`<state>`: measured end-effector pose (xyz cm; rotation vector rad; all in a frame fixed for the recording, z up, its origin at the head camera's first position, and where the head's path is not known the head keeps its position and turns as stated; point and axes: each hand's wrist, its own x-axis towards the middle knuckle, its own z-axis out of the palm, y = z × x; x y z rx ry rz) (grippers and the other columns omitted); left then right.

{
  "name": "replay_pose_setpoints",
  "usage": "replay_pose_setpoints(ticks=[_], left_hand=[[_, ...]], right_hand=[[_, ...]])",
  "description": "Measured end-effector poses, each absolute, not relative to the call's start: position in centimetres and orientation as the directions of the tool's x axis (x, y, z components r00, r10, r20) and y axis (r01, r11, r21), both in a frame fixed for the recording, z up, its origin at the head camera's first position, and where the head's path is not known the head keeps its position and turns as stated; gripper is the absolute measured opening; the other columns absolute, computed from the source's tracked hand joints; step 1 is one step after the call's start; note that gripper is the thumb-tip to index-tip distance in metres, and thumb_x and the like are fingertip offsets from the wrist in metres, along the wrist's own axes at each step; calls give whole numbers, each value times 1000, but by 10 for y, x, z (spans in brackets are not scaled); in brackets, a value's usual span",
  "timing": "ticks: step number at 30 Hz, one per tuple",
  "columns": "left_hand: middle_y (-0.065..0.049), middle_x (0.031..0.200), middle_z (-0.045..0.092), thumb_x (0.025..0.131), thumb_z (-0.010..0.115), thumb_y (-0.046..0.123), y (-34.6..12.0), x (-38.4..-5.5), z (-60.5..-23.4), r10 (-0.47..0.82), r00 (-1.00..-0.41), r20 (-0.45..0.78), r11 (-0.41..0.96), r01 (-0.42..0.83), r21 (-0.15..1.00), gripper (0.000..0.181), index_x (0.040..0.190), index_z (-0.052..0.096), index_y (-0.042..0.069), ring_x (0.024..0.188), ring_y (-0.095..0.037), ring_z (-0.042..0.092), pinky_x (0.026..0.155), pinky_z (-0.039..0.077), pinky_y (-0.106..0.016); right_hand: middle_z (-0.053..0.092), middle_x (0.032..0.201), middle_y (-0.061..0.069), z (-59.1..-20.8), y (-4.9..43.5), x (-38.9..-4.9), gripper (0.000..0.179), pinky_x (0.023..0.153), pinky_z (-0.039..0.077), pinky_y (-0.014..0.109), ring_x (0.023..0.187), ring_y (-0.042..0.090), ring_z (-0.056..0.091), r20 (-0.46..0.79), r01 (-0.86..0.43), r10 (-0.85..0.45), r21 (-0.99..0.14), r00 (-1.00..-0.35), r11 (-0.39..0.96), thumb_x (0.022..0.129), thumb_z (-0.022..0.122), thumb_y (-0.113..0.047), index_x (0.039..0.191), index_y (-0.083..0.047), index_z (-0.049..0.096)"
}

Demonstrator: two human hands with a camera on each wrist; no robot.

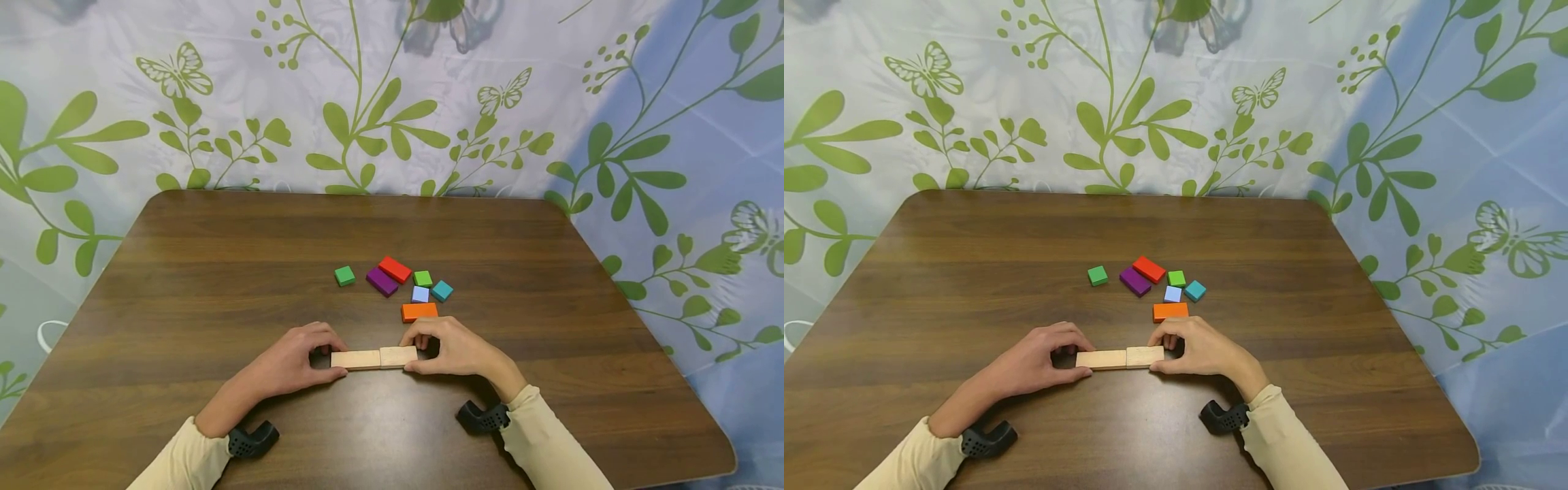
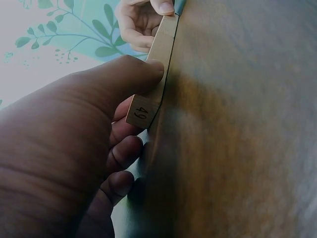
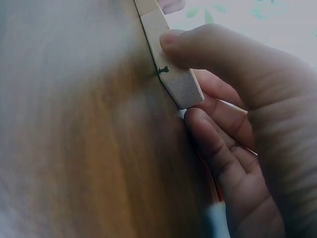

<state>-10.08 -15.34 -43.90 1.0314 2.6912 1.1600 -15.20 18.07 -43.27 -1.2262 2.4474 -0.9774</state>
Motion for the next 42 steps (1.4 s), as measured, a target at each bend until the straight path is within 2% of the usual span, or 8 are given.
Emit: replay_pose_setpoints(ticks=[14,32,37,42], left_hand=[[14,101,65,90,82,31,-153,-102,-439,587,-780,218,508,564,651,19,107,75,25,86,-4,55,75,50,-24],[16,100,64,89,83,32,-154,-101,-440,580,-784,222,510,562,651,20,106,74,27,85,-3,55,73,50,-23],[16,101,64,89,83,33,-154,-101,-440,582,-784,218,510,560,653,20,107,75,27,85,-3,55,74,50,-23],[16,101,64,90,82,34,-154,-100,-440,580,-783,223,509,562,651,20,107,75,26,85,-3,55,74,50,-23]], right_hand=[[63,93,-15,-432,182,-152,27,76,52,25,86,6,57,71,-614,-775,-657,-628,437,88,83,-38,109,-30,70],[64,96,-16,-433,178,-152,31,78,52,25,88,5,57,112,-648,-780,-635,-616,421,87,83,-45,112,-30,72],[68,100,-13,-433,178,-151,28,78,53,25,88,5,59,165,-661,-764,-633,-624,403,90,81,-40,112,-25,74],[71,101,-11,-434,178,-151,20,76,55,26,87,5,62,258,-675,-715,-630,-649,385,93,79,-28,110,-19,77]])
